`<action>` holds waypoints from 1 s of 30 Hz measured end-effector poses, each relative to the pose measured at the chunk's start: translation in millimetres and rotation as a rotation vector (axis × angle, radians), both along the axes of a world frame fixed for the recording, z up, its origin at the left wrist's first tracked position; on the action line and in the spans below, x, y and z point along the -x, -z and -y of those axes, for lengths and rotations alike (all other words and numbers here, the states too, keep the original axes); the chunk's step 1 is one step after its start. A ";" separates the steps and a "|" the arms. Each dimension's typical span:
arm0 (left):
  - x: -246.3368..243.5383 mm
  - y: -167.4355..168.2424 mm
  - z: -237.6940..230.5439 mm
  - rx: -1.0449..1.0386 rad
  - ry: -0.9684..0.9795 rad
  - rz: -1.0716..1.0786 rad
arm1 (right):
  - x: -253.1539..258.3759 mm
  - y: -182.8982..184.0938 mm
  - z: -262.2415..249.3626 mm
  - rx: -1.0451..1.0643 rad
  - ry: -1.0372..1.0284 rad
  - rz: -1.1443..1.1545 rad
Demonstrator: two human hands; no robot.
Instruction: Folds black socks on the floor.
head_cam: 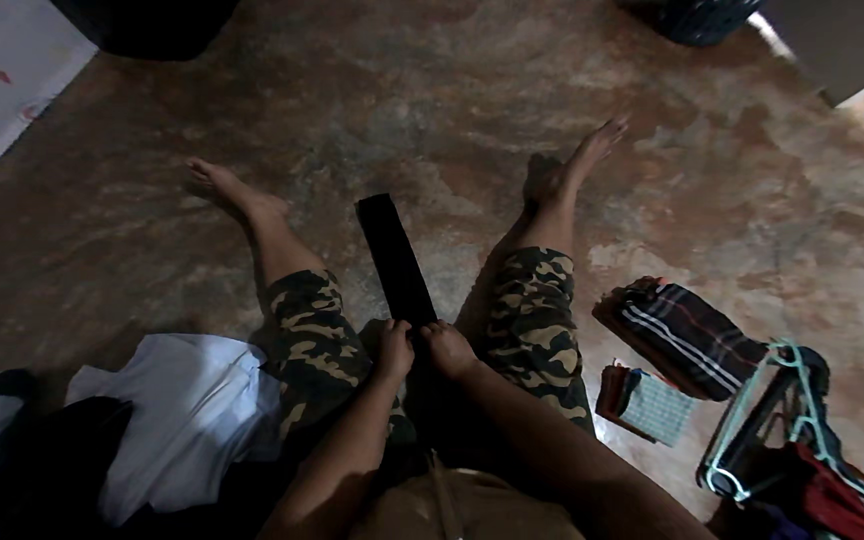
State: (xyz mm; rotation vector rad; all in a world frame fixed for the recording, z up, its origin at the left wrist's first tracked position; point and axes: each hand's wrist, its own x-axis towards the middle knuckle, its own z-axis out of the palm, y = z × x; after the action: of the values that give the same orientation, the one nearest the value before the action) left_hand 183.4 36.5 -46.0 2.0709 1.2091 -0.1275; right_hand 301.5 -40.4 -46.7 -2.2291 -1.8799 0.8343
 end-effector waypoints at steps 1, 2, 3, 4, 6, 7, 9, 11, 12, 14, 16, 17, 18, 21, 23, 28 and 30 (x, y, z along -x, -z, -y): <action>0.7 0.5 2.5 -0.042 0.045 -0.001 | -2.6 -1.6 -1.6 0.021 -0.002 -0.011; 1.9 -0.2 5.2 -0.076 0.092 -0.016 | -5.2 -2.9 -2.9 0.043 -0.006 -0.016; 3.1 -2.9 7.7 -0.089 0.132 -0.040 | -7.1 -4.0 -3.5 0.063 -0.004 -0.021; 4.6 -5.5 9.9 -0.091 0.171 -0.069 | -8.6 -4.6 -3.4 0.082 0.002 -0.028; 7.0 -9.7 12.7 -0.070 0.249 -0.132 | -11.3 -5.1 -2.2 0.109 0.032 -0.050; 7.4 -10.9 13.2 -0.059 0.280 -0.164 | -12.3 -5.2 -1.9 0.121 0.046 -0.060; 6.8 -11.5 14.2 -0.064 0.312 -0.217 | -12.7 -4.6 -1.9 0.149 0.080 -0.087; 3.5 -11.7 14.6 -0.070 0.311 -0.245 | -11.7 -3.7 -1.3 0.128 0.111 -0.081; 2.3 -10.7 14.6 -0.075 0.305 -0.247 | -10.0 -2.2 0.3 0.074 0.119 -0.060; 1.3 -7.8 14.7 -0.083 0.282 -0.249 | -4.4 0.5 4.8 -0.062 0.094 0.004; 0.5 -7.6 14.7 -0.075 0.268 -0.275 | 2.5 0.1 9.8 -0.135 0.038 0.044; 0.9 -7.1 14.6 -0.074 0.264 -0.273 | 5.8 -1.6 12.3 -0.130 0.020 0.045; 1.6 -6.5 14.0 -0.075 0.264 -0.261 | 8.6 -3.5 14.2 -0.112 0.009 0.048; 2.6 -5.8 9.6 -0.045 0.260 -0.231 | 13.7 -10.5 13.8 0.001 -0.009 0.071; 2.0 -4.6 7.5 -0.020 0.242 -0.218 | 13.8 -8.0 10.4 0.019 -0.020 0.088; 2.6 -8.0 9.3 -0.081 0.137 -0.156 | 10.4 -5.3 -0.3 0.029 -0.038 0.138; 2.9 -8.6 10.8 -0.119 0.173 -0.157 | 8.1 -8.7 -1.8 0.056 -0.042 0.139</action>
State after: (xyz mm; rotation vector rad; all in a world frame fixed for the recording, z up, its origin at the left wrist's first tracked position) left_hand 180.6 25.7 -37.4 2.3050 1.1521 -0.3111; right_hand 293.4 -38.6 -38.0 -2.3457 -1.9935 0.7654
